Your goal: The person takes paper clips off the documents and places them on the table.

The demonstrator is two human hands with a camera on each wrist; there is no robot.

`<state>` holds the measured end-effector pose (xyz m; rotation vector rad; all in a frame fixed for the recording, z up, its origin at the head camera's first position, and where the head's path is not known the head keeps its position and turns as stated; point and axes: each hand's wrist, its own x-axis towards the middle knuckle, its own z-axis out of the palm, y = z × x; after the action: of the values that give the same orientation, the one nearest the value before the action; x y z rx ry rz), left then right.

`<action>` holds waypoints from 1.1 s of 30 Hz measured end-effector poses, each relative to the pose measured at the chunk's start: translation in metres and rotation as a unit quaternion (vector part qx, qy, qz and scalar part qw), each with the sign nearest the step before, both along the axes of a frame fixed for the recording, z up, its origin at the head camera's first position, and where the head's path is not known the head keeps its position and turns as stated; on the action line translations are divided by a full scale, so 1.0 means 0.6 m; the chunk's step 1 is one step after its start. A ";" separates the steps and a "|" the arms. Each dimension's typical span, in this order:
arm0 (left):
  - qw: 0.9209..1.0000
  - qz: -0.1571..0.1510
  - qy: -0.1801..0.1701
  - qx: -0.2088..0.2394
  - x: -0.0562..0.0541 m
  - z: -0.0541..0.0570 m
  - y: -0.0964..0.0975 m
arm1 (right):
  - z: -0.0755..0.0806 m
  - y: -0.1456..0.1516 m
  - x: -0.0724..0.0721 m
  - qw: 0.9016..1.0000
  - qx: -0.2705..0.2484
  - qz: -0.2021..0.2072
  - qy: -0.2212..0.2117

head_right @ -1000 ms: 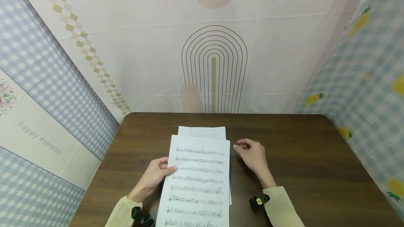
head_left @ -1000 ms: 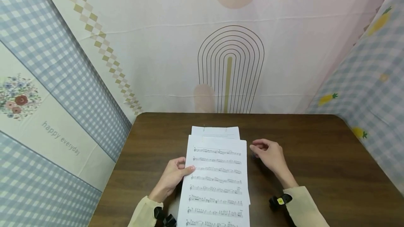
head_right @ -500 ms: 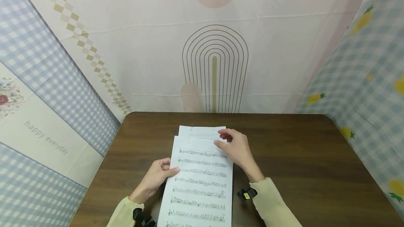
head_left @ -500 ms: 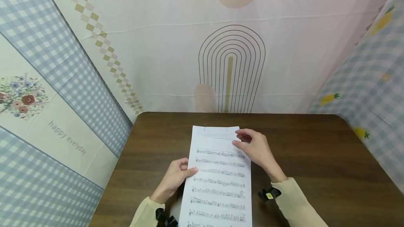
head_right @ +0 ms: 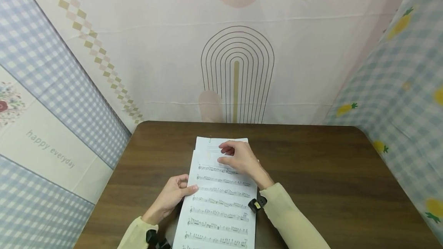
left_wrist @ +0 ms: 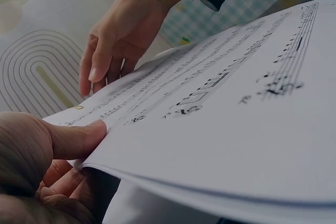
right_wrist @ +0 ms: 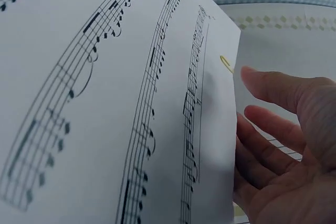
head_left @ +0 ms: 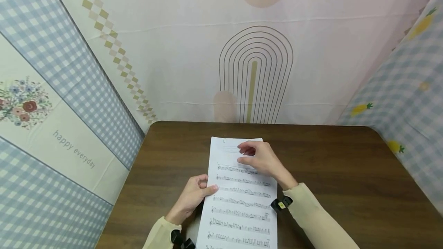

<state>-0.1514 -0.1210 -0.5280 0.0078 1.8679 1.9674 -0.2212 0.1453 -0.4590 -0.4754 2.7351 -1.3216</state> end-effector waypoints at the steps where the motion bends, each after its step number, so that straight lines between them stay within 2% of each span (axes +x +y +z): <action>1: 1.000 0.000 -0.001 0.001 0.000 -0.001 0.000 | 0.000 -0.004 -0.002 1.000 0.004 0.006 0.000; 9: 1.000 -0.005 0.003 0.005 0.000 -0.004 0.001 | -0.003 -0.022 -0.007 0.999 0.033 0.027 0.006; 16: 1.000 -0.012 0.006 0.004 -0.001 -0.005 0.003 | -0.006 -0.035 -0.011 0.999 0.033 0.039 -0.006; 33: 0.999 -0.036 0.006 0.005 0.011 -0.002 -0.011 | -0.008 -0.054 0.008 0.999 0.004 0.015 -0.048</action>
<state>-0.1449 -0.1274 -0.5293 0.0884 1.8402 1.9320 -0.2167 0.1131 -0.4637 -0.4392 2.6431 -1.2921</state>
